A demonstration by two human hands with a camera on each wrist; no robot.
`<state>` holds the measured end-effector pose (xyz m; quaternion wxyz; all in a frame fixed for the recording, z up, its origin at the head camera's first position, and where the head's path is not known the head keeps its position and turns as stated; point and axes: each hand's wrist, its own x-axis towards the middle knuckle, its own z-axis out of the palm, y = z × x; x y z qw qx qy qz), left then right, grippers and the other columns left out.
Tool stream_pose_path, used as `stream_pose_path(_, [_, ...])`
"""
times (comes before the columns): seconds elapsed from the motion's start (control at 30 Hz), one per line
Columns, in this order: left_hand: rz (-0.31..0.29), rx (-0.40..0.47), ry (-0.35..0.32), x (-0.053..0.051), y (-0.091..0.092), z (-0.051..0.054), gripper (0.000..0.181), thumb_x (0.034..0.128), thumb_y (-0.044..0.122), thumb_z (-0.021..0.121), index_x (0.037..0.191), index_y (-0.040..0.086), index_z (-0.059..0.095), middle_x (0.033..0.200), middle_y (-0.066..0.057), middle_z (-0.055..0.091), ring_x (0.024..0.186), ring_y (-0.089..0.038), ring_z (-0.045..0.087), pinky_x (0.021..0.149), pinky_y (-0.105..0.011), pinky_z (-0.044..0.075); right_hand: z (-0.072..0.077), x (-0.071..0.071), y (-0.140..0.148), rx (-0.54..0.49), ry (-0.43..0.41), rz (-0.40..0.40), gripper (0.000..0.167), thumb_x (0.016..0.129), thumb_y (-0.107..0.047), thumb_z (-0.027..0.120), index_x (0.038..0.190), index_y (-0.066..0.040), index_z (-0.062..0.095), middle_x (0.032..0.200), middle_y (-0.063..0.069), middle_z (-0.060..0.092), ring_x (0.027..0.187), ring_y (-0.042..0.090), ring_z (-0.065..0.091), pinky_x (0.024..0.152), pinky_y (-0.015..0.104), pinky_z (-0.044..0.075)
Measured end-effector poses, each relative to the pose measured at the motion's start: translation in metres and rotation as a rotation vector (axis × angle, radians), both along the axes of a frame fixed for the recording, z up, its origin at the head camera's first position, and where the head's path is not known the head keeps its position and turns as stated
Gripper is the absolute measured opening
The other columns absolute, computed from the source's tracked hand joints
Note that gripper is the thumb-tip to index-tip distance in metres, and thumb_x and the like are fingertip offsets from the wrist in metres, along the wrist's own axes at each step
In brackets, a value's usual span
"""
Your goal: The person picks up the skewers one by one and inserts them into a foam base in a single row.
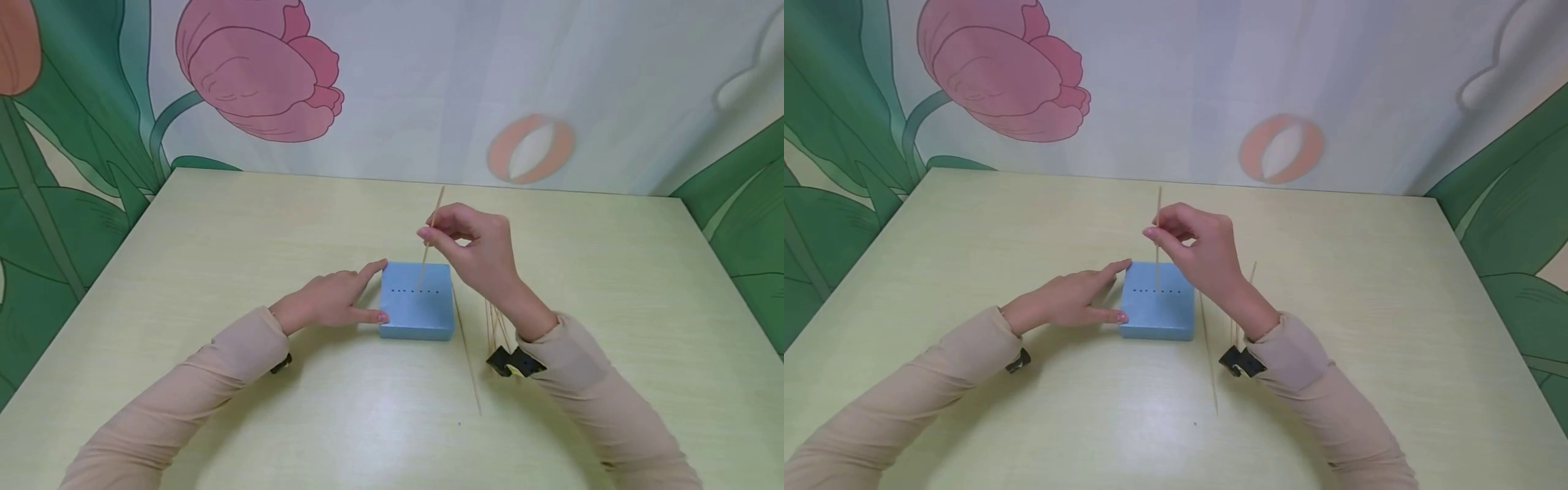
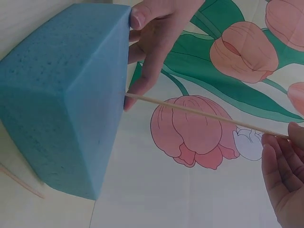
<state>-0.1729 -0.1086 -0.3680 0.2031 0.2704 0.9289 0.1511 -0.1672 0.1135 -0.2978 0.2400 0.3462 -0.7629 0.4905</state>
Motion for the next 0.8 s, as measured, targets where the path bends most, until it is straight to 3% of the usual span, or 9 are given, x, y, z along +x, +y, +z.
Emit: stream_pose_path(0.8, [-0.004, -0.016, 0.003, -0.0012, -0.0003, -0.0005, 0.094, 0.078, 0.065, 0.054, 0.147, 0.019, 0.009, 0.097, -0.006, 0.061, 0.103, -0.024, 0.055, 0.071, -0.04, 0.047, -0.0035, -0.0029, -0.0056, 0.008, 0.044, 0.01, 0.008, 0.074, 0.006, 0.07, 0.077, 0.004, 0.063, 0.07, 0.01, 0.067, 0.06, 0.016, 0.064, 0.063, 0.02, 0.049])
